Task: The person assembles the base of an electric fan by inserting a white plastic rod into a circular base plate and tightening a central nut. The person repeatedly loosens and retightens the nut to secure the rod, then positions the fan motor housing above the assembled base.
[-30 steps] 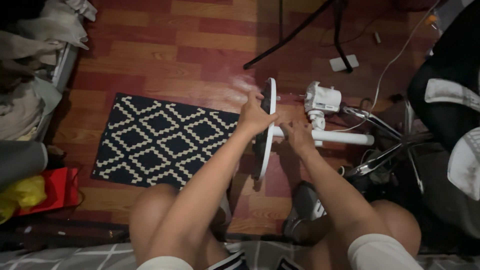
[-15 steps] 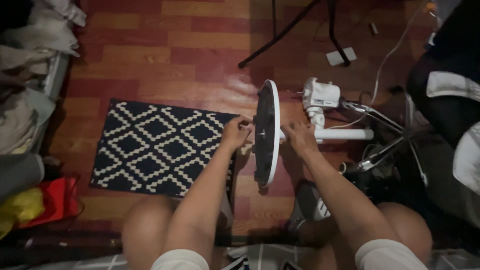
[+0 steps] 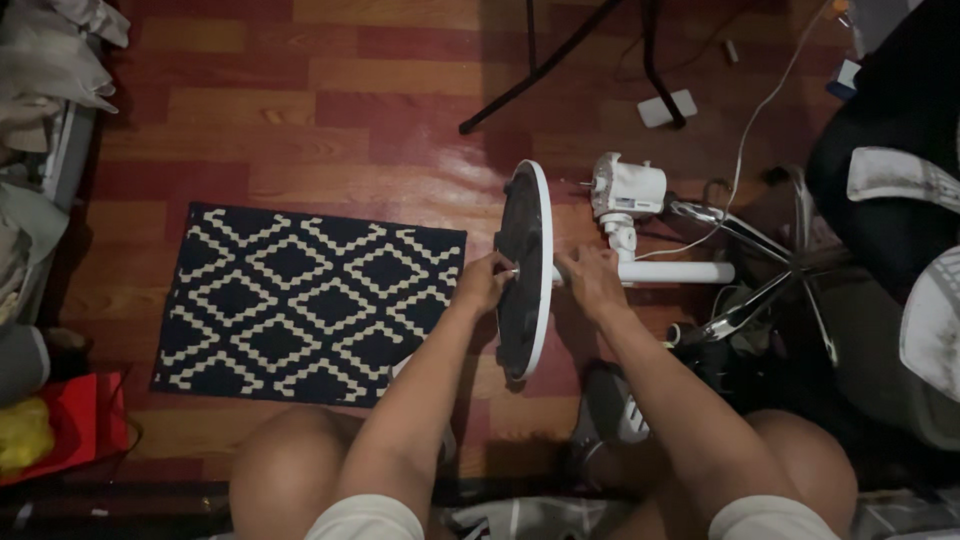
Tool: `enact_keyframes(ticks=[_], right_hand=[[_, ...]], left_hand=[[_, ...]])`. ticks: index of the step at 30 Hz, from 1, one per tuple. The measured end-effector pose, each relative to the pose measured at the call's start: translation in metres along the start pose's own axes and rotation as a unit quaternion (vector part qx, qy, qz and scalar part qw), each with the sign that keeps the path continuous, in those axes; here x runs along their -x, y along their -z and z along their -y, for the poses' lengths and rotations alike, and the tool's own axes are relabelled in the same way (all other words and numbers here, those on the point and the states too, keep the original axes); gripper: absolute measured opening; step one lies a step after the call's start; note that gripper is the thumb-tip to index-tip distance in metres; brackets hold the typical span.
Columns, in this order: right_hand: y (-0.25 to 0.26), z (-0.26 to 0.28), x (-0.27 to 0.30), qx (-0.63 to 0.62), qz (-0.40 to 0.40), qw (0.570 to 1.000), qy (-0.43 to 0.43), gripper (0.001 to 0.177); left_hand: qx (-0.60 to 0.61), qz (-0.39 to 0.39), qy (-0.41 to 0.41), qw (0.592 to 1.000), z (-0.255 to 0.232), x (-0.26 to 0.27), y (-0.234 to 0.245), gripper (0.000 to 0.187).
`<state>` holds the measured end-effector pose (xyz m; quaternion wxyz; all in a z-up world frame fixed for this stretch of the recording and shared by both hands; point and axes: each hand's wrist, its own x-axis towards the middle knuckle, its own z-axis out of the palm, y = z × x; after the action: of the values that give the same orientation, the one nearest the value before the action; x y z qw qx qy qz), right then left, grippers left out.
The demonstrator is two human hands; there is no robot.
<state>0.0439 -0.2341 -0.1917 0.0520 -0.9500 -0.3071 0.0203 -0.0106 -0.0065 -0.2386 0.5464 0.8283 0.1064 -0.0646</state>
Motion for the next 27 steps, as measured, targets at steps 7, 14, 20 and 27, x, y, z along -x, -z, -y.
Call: enact_keyframes(ticks=[7, 14, 20, 27], right_hand=[[-0.002, -0.002, 0.002, -0.024, -0.023, 0.999, 0.019, 0.033], [0.002, 0.004, 0.001, -0.014, 0.0, 1.0, -0.001, 0.038], [0.005, 0.004, 0.001, -0.015, 0.005, 1.0, 0.001, 0.036], [-0.001, -0.001, 0.003, -0.017, 0.005, 1.0, -0.011, 0.034]], left_hand=[[-0.05, 0.021, 0.028, 0.998, -0.005, 0.0, 0.003, 0.021], [-0.06, 0.007, 0.025, 0.998, -0.009, 0.001, 0.0, 0.021], [-0.044, -0.029, -0.027, 0.998, -0.006, 0.002, -0.009, 0.014], [-0.104, -0.032, -0.052, 0.993, -0.005, 0.004, -0.014, 0.01]])
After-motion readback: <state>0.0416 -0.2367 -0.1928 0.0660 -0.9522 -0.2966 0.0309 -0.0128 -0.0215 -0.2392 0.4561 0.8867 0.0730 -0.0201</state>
